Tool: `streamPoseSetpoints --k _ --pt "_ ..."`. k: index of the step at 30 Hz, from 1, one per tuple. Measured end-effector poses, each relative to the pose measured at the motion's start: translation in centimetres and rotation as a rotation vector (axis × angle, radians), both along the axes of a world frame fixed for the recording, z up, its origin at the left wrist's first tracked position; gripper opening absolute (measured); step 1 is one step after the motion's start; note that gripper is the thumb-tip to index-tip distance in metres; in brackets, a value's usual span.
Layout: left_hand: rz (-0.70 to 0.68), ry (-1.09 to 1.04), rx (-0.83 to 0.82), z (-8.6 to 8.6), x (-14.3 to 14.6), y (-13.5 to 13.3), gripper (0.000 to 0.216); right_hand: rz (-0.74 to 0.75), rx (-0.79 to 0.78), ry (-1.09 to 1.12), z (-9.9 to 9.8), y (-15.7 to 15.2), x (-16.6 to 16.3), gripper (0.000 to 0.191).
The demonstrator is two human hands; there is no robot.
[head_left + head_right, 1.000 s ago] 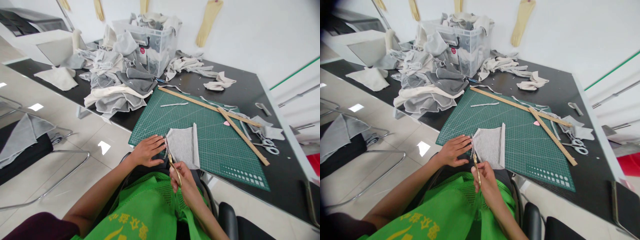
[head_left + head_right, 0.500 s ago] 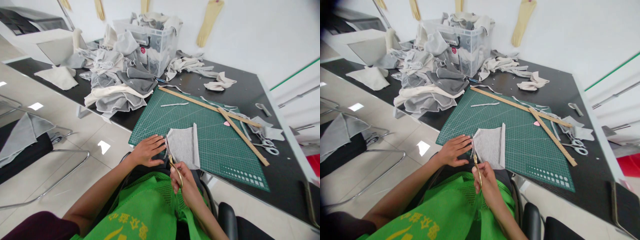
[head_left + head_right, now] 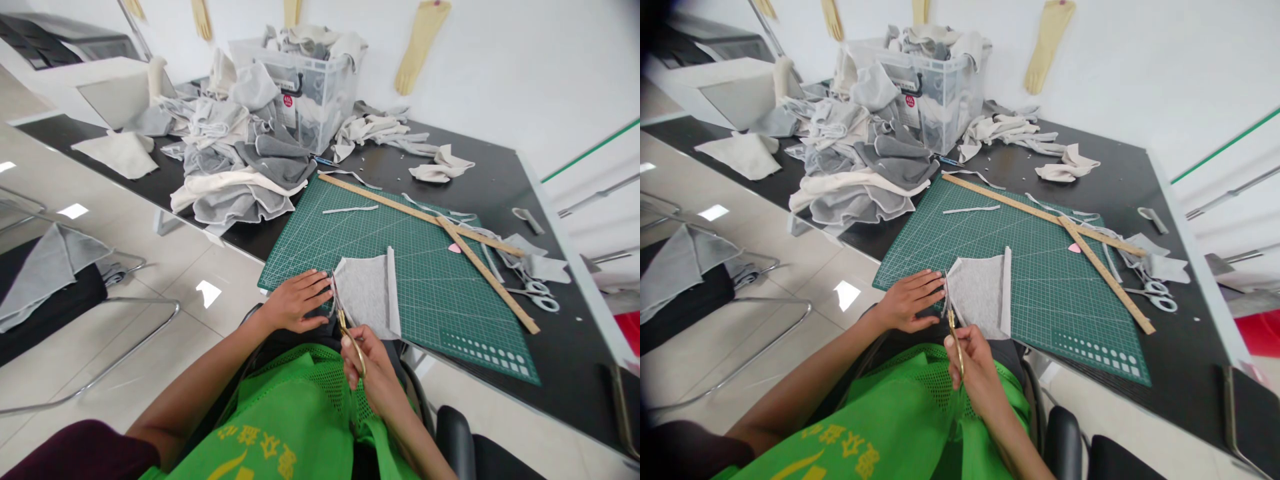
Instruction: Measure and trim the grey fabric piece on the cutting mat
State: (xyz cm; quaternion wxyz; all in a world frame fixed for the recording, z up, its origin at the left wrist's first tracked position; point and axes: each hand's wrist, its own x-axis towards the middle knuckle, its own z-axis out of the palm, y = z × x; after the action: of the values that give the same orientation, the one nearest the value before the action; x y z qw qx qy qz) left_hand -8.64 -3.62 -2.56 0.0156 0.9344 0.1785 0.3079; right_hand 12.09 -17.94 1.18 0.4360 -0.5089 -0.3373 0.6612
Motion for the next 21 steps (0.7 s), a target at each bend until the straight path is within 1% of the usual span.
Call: streamPoseSetpoints --k 8,21 --pt "0.002 -0.002 -0.001 0.03 -0.04 -0.02 0.055 0.024 0.017 -0.031 -0.09 -0.29 0.20 0.032" --pt "-0.001 0.011 0.013 0.08 -0.13 0.01 0.055 0.066 -0.008 -0.094 -0.06 -0.40 0.24 0.036"
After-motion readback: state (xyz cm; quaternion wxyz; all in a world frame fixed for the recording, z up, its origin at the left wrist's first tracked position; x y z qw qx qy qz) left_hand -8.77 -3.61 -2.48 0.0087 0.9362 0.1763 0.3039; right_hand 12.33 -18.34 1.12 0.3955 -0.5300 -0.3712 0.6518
